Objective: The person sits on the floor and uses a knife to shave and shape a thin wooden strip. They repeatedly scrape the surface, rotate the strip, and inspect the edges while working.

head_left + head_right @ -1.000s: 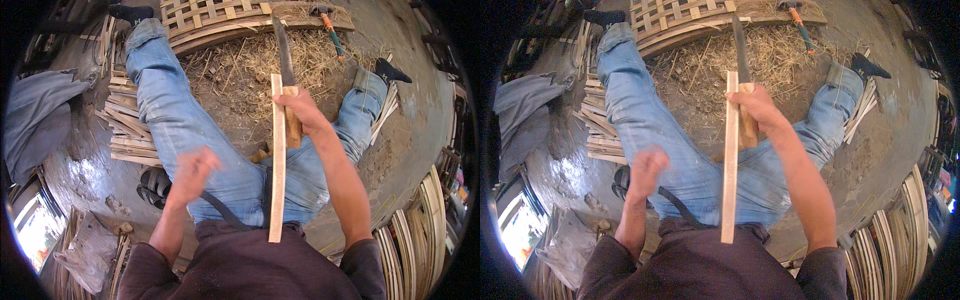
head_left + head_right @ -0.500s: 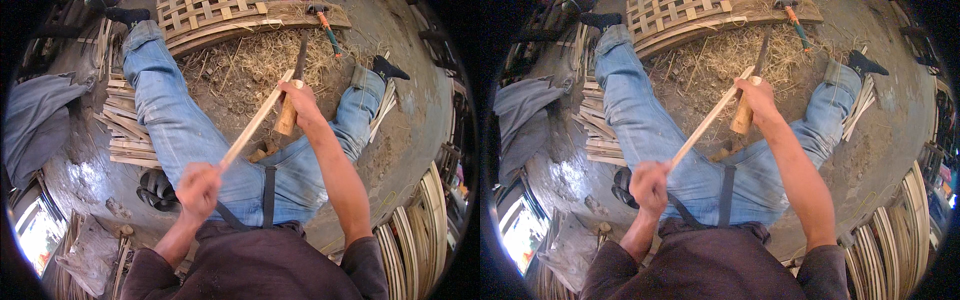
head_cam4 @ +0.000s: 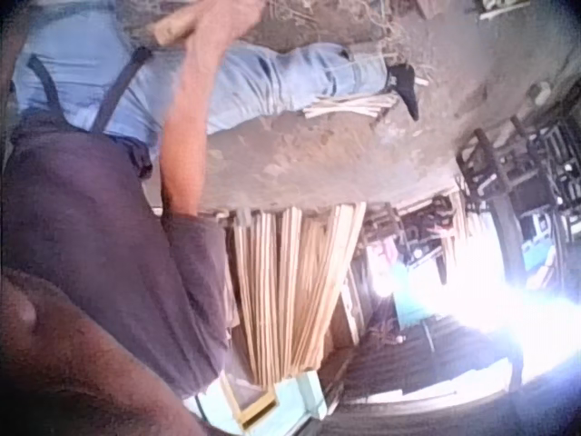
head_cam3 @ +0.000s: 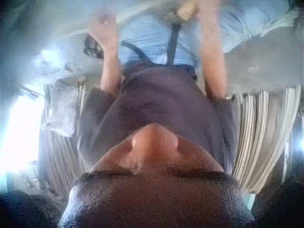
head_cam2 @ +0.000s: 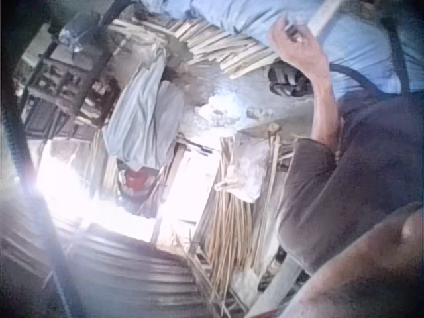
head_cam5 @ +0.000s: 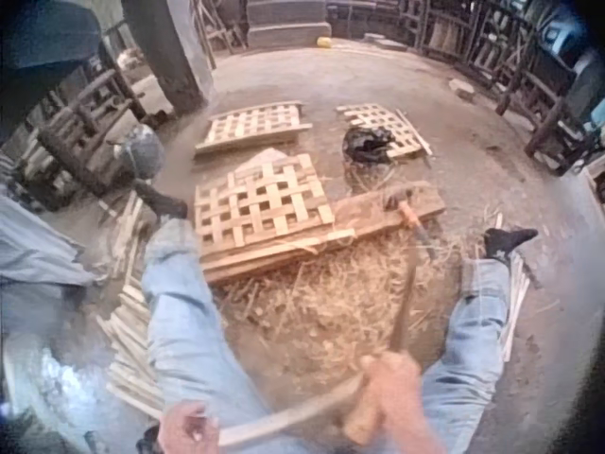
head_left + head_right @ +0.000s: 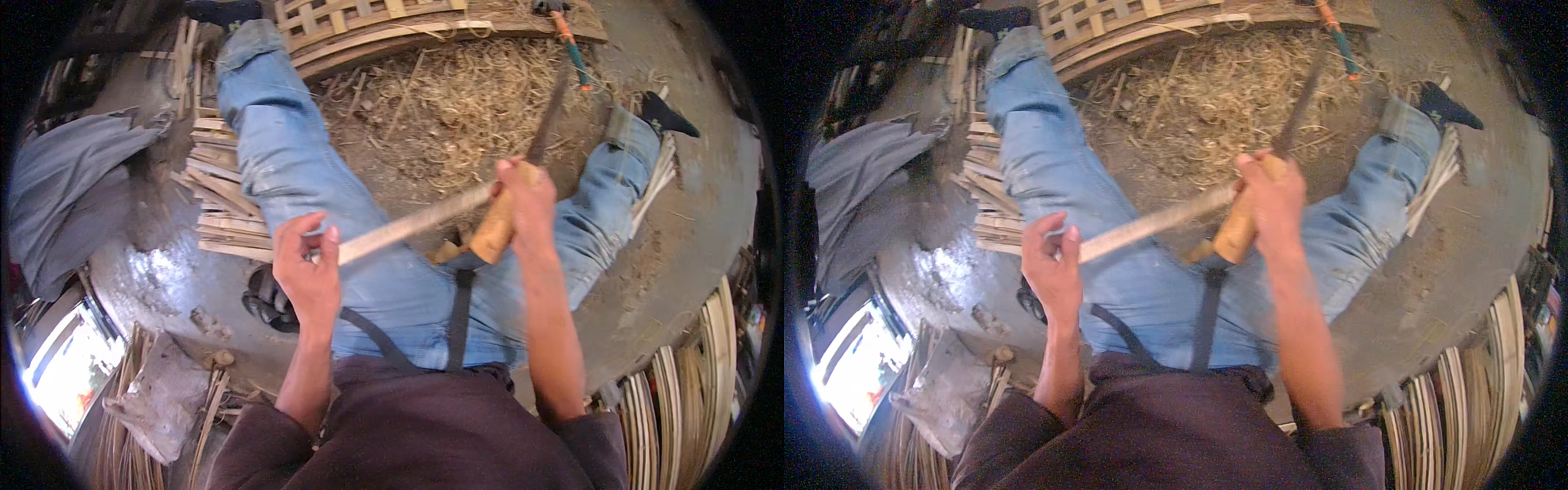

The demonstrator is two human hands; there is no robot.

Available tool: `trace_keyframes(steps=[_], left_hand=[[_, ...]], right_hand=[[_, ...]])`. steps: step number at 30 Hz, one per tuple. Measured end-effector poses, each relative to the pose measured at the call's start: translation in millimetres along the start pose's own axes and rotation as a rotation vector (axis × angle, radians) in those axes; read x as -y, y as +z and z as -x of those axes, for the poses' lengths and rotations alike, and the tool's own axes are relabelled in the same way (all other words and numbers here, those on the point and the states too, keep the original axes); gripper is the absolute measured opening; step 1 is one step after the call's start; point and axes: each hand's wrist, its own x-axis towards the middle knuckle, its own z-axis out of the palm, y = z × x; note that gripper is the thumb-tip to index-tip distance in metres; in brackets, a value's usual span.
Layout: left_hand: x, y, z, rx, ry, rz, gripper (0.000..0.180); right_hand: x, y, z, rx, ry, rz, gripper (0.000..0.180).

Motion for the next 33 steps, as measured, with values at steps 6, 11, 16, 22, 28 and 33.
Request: trace_keyframes(steps=[6,11,16,22,28,33], left_hand=[[16.8,-2.4,-46.3,-0.146,0.019,0.004,0.025],[13.1,19.4,-27.3,0.057,-0.172,0.231,0.030],[-5.7,20.3,-9.5,0.268,-0.305,0.127,0.036],[-21.3,0.3,8.6,0.517,0.055,-0.148,0.049],[-18.4,-9.3,4.8,0.387,0.059,-0.198,0.034],[-6.2,-10.6,-9.1,0.200,0.008,-0.216,0.020]], right_hand=[[-14.9,1.2,-6.1,0.108,-0.080,0.210,0.027],[-63.4,35.8,22.5,0.173,0.130,0.280,0.031],[-64.5,68.0,21.2,0.219,0.127,0.257,0.027],[-59.4,70.0,9.0,0.254,0.244,0.106,0.024],[-44.7,48.5,3.1,0.350,-0.290,0.874,0.031],[-31.2,0.2,-8.2,0.565,-0.375,1.291,0.033]])
